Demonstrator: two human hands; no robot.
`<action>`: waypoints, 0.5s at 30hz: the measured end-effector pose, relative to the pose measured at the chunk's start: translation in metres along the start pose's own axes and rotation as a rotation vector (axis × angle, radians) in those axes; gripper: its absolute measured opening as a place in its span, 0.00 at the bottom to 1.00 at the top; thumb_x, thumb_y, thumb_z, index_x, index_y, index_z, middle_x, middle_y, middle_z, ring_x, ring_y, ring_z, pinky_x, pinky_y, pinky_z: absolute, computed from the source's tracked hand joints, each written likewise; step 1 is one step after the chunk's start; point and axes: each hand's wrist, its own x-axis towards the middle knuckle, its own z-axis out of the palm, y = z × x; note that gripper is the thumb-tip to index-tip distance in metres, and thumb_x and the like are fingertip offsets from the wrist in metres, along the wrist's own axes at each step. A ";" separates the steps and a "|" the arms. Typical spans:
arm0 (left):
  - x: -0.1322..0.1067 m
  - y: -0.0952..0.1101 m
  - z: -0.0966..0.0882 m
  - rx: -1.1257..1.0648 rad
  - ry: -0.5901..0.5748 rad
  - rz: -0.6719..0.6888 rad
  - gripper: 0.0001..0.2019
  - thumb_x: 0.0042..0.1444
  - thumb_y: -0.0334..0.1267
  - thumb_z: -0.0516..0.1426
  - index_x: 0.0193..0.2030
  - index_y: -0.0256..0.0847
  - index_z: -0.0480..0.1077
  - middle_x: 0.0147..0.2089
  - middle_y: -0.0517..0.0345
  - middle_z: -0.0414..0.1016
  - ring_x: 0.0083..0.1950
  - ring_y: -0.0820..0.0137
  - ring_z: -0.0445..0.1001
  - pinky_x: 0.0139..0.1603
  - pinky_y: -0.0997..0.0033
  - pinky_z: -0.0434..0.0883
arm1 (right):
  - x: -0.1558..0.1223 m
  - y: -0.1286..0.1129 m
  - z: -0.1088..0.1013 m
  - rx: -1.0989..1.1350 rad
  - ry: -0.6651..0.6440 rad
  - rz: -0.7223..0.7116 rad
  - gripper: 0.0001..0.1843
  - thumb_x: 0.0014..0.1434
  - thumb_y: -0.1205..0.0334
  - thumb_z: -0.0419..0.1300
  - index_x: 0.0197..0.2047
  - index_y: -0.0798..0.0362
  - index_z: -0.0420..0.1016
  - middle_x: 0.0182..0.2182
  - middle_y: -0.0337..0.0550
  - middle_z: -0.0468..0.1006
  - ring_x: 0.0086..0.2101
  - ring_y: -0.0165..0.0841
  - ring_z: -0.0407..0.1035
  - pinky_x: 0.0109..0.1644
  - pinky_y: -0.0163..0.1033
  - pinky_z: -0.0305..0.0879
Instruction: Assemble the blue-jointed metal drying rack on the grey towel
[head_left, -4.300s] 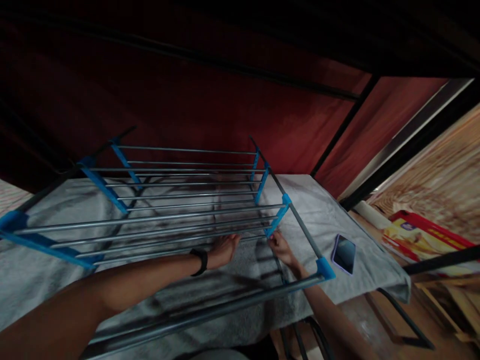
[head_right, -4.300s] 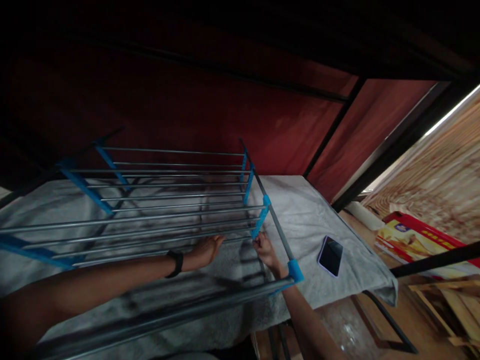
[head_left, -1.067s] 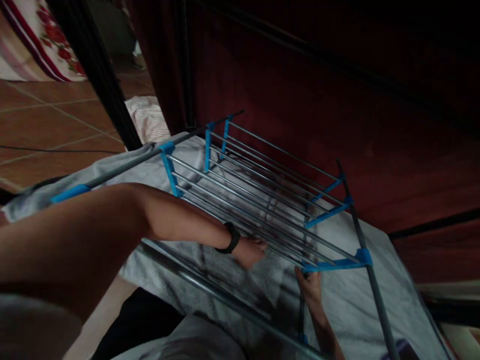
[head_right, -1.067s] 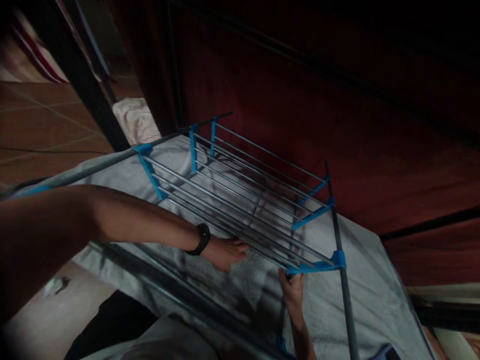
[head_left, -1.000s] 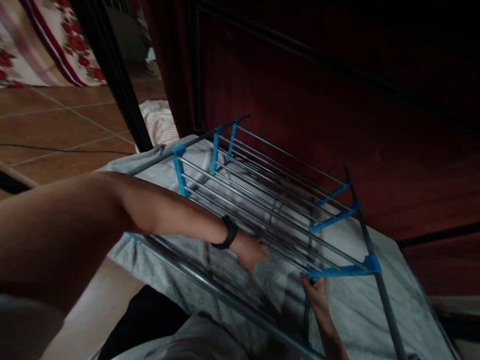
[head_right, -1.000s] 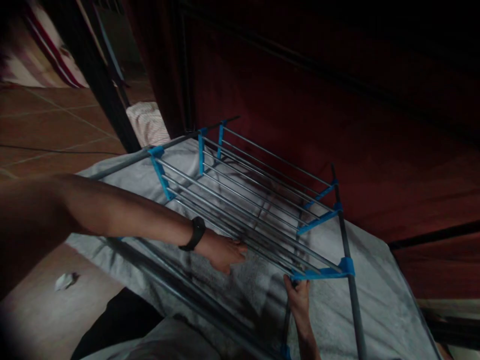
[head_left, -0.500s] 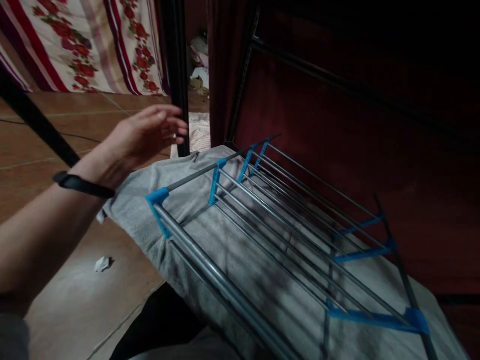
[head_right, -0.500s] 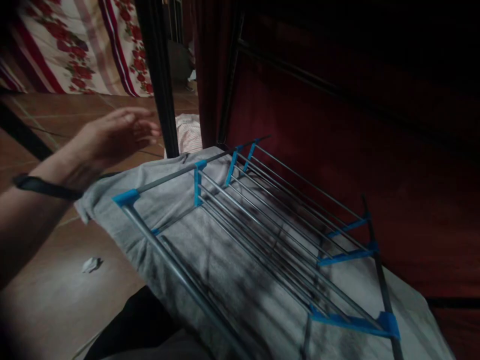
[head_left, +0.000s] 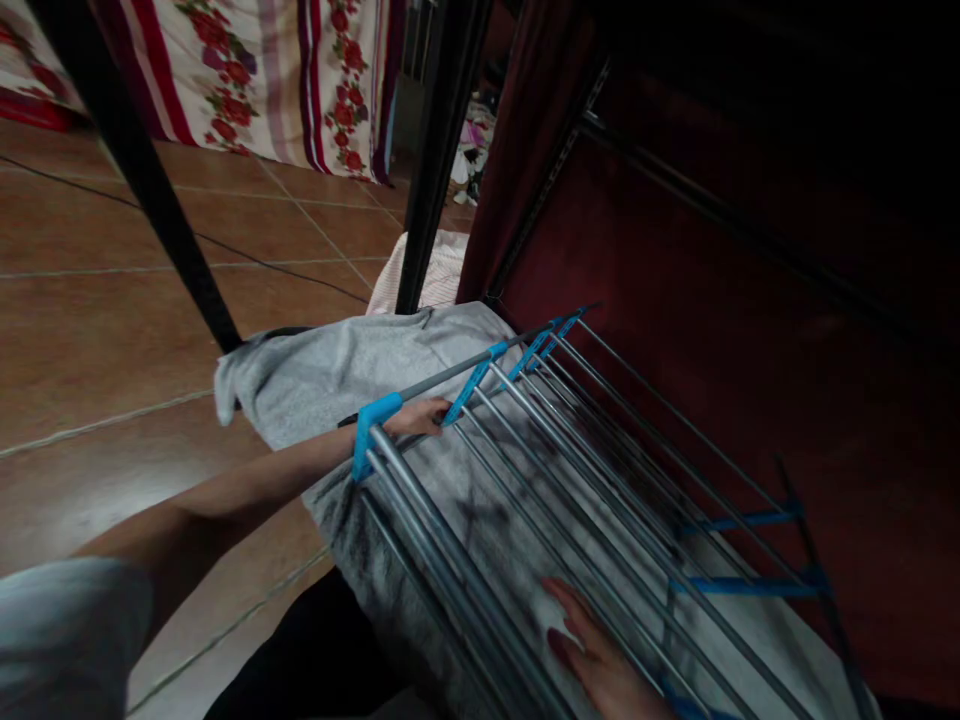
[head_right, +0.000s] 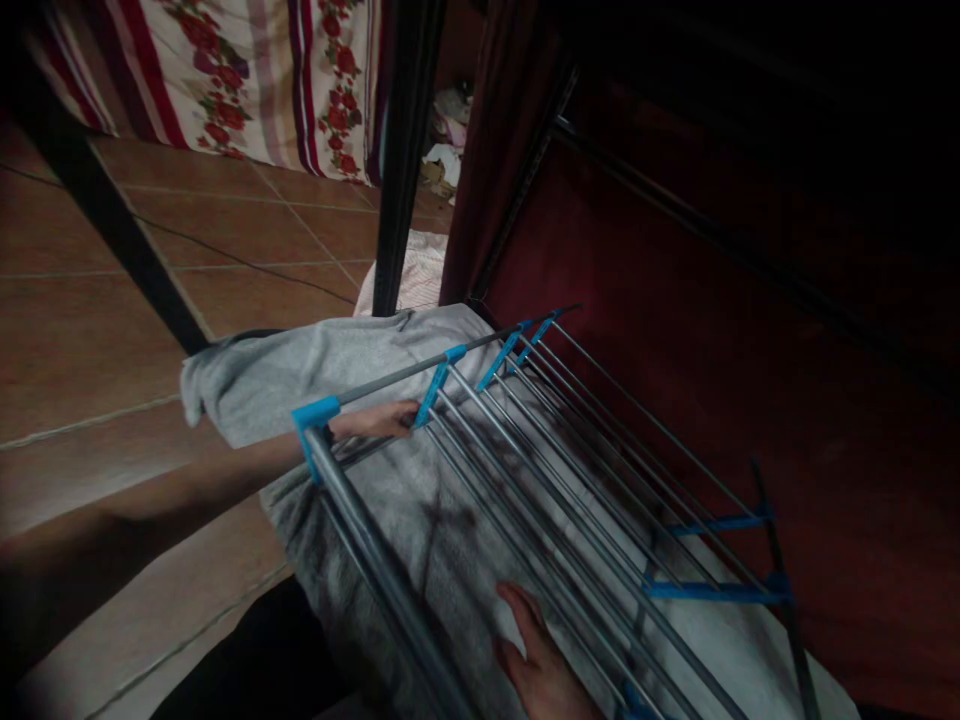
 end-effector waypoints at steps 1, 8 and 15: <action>0.001 -0.003 0.000 0.004 0.006 0.008 0.17 0.42 0.26 0.57 0.43 0.33 0.71 0.40 0.61 0.73 0.41 0.70 0.66 0.45 0.74 0.66 | 0.017 0.008 0.007 -0.069 0.058 -0.001 0.34 0.54 0.42 0.59 0.63 0.44 0.69 0.66 0.45 0.64 0.66 0.42 0.55 0.69 0.48 0.54; 0.011 -0.017 0.014 0.228 0.149 0.110 0.09 0.45 0.28 0.56 0.35 0.36 0.71 0.36 0.58 0.71 0.38 0.69 0.66 0.42 0.72 0.64 | 0.109 0.027 0.035 -0.401 0.398 -0.189 0.33 0.58 0.51 0.49 0.66 0.47 0.61 0.67 0.49 0.61 0.67 0.46 0.54 0.68 0.54 0.55; 0.014 -0.023 0.023 0.251 0.207 0.087 0.06 0.46 0.29 0.56 0.33 0.37 0.71 0.38 0.58 0.73 0.40 0.69 0.68 0.46 0.72 0.66 | 0.157 0.034 0.031 -0.485 0.417 -0.200 0.29 0.62 0.42 0.42 0.57 0.47 0.70 0.54 0.52 0.76 0.56 0.50 0.69 0.61 0.54 0.64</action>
